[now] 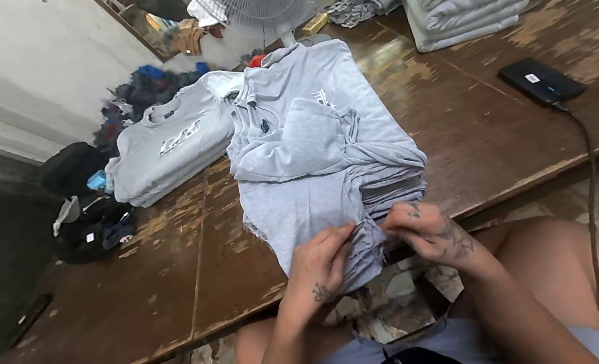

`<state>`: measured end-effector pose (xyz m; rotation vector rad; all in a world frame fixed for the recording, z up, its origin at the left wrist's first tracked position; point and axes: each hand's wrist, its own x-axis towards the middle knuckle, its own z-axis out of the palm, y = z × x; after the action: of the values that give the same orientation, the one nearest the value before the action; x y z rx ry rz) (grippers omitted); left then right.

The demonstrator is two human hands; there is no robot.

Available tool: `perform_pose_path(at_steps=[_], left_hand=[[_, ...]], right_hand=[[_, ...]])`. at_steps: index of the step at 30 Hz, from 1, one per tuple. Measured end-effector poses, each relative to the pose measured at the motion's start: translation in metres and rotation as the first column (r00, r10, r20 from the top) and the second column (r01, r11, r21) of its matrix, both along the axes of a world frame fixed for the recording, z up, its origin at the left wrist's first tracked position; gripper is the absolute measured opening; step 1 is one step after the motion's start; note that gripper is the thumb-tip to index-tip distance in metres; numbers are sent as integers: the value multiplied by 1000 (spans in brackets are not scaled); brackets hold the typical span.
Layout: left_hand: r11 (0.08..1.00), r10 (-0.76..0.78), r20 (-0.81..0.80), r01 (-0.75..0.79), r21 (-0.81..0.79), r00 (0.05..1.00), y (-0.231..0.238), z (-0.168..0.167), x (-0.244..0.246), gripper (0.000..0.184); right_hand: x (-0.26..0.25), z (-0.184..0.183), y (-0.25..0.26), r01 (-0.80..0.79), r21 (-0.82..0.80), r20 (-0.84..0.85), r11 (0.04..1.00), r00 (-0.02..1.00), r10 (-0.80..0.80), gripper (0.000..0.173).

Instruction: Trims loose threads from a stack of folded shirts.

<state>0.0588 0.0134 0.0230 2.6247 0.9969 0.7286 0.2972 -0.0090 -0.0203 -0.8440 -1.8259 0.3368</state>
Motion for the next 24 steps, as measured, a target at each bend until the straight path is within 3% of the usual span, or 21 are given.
perform_pose_path(at_steps=[3, 6, 8, 10, 12, 14, 16, 18, 20, 22, 24], left_hand=[[998, -4, 4, 4, -55, 1000, 0, -1, -2, 36], [997, 49, 65, -44, -71, 997, -1, -3, -5, 39], [989, 105, 24, -102, -105, 994, -4, -1, -17, 42], [982, 109, -52, -116, -147, 993, -3, 5, -28, 29], [987, 59, -34, -63, -146, 998, 4, 15, -31, 18], [993, 2, 14, -1, -121, 1000, 15, 30, -25, 23], [982, 22, 148, 7, -191, 989, 28, 34, -12, 23], [914, 174, 459, 30, -404, 871, 40, 16, 3, 9], [831, 334, 639, 104, -547, 693, 46, 0, 10, 17], [813, 379, 682, 128, -569, 626, 45, -1, 12, 31], [813, 395, 691, 121, -570, 605, 42, -2, 14, 31]], right_hand=[[9, 2, -4, -13, -46, 5, 999, 1000, 13, 27], [8, 2, -9, -57, -103, 14, 993, 998, 59, 52], [7, 7, -11, 14, -82, 69, 997, 998, -9, 39], [3, 13, -11, 67, -76, 84, 995, 995, -60, 23], [-7, 19, -6, 77, -77, 87, 994, 994, -70, 31], [-25, 19, 4, 99, -68, 108, 993, 990, -91, 41], [-44, 10, 17, 79, -63, 2, 995, 997, -79, 23], [-52, 2, 25, -100, -181, -328, 978, 944, 36, 21], [-46, -2, 29, -375, -286, -584, 882, 798, 150, 31], [-39, -1, 29, -455, -289, -582, 842, 782, 222, 39], [-42, 7, 24, -254, -251, -335, 934, 928, 162, 42]])
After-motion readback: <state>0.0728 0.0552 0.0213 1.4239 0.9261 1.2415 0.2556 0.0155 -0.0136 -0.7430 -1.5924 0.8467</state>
